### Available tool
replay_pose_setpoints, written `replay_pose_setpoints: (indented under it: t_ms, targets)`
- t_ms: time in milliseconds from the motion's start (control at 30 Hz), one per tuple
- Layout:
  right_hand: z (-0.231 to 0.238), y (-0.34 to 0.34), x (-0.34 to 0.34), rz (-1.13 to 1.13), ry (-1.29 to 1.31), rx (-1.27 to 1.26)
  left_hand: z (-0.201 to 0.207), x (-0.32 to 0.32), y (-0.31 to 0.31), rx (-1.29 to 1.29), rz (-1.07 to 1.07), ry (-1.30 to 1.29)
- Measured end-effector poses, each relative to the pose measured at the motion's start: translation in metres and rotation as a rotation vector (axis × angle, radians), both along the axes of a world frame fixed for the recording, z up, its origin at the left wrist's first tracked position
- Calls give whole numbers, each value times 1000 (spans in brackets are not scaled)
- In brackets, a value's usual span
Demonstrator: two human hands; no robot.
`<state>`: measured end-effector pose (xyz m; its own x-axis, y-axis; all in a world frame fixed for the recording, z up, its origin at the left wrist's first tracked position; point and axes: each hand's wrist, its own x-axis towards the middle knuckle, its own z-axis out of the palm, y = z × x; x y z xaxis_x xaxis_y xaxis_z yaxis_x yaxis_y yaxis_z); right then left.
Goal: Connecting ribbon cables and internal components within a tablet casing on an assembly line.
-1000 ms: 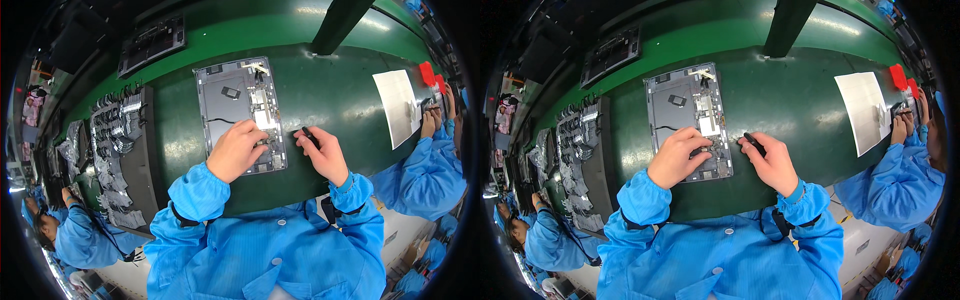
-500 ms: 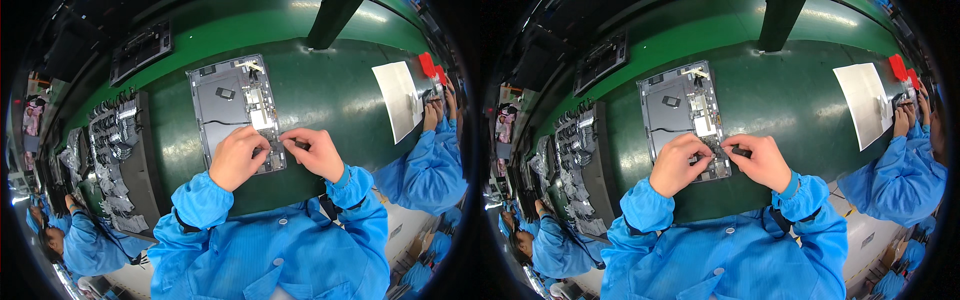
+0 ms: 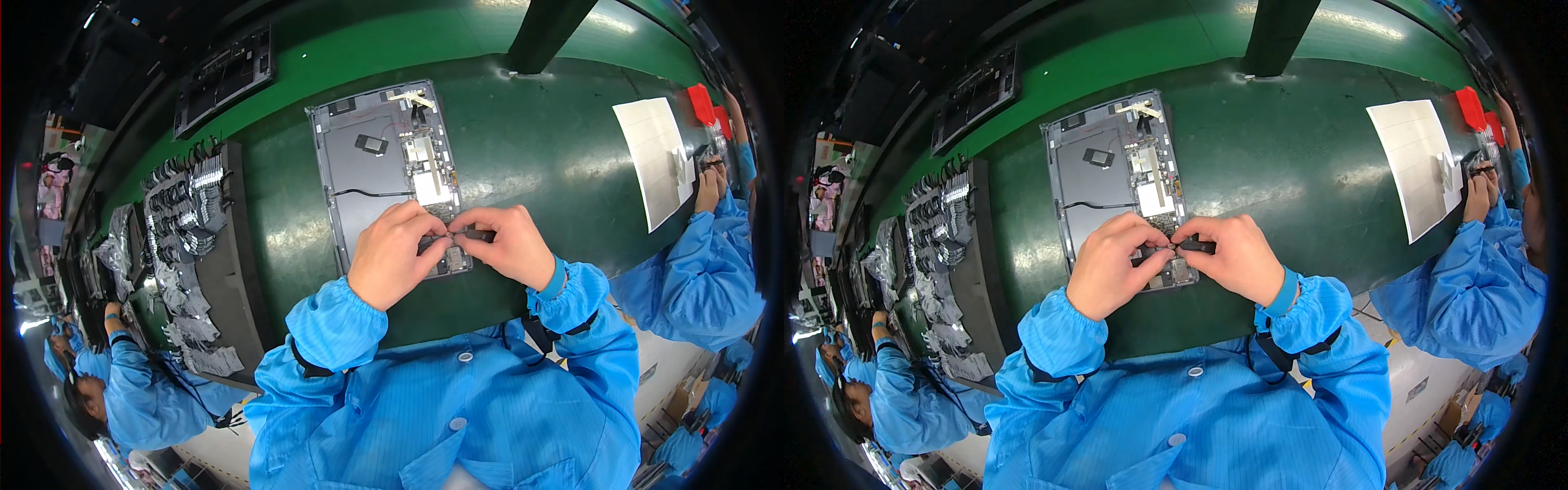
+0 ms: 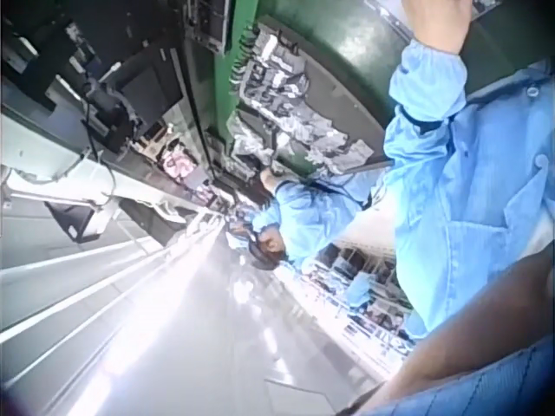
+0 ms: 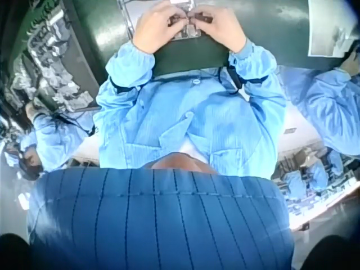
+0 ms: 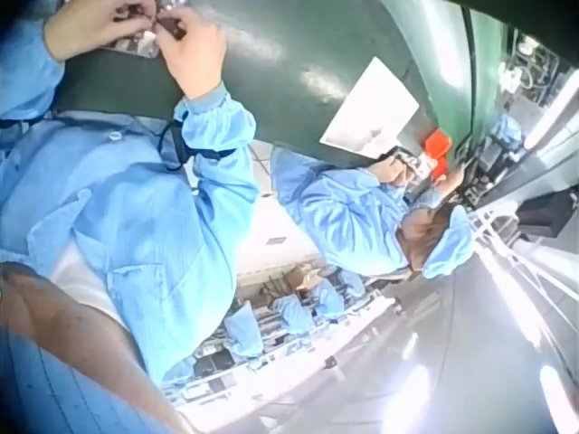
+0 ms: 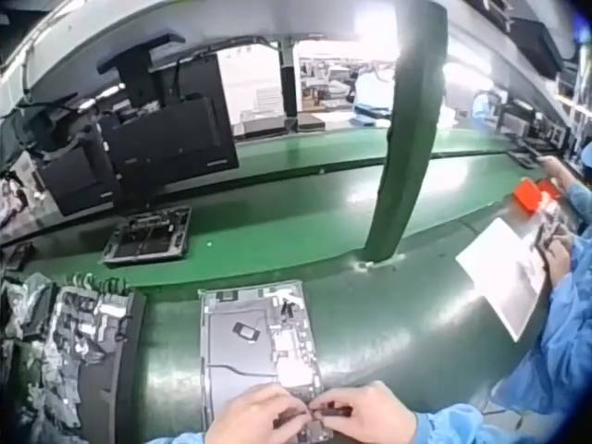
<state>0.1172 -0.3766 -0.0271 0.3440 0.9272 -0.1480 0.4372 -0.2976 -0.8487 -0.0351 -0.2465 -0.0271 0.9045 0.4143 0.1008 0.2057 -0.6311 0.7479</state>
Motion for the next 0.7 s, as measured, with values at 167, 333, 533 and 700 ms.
replay_pose_setpoints:
  t_ms: [167, 333, 533, 700]
  targets:
    - [-1, 6, -8, -28, 17, 6, 0, -6, -2, 58, 52, 16]
    - [-3, 8, -6, 17, 5, -28, 3, -16, -7, -105, 207, 45]
    - [5, 17, 4, 272, -272, 30, 0, -31, -12, 131, 111, -161]
    - [15, 30, 7, 478, -366, -87, -12, -28, -23, 156, 185, -215]
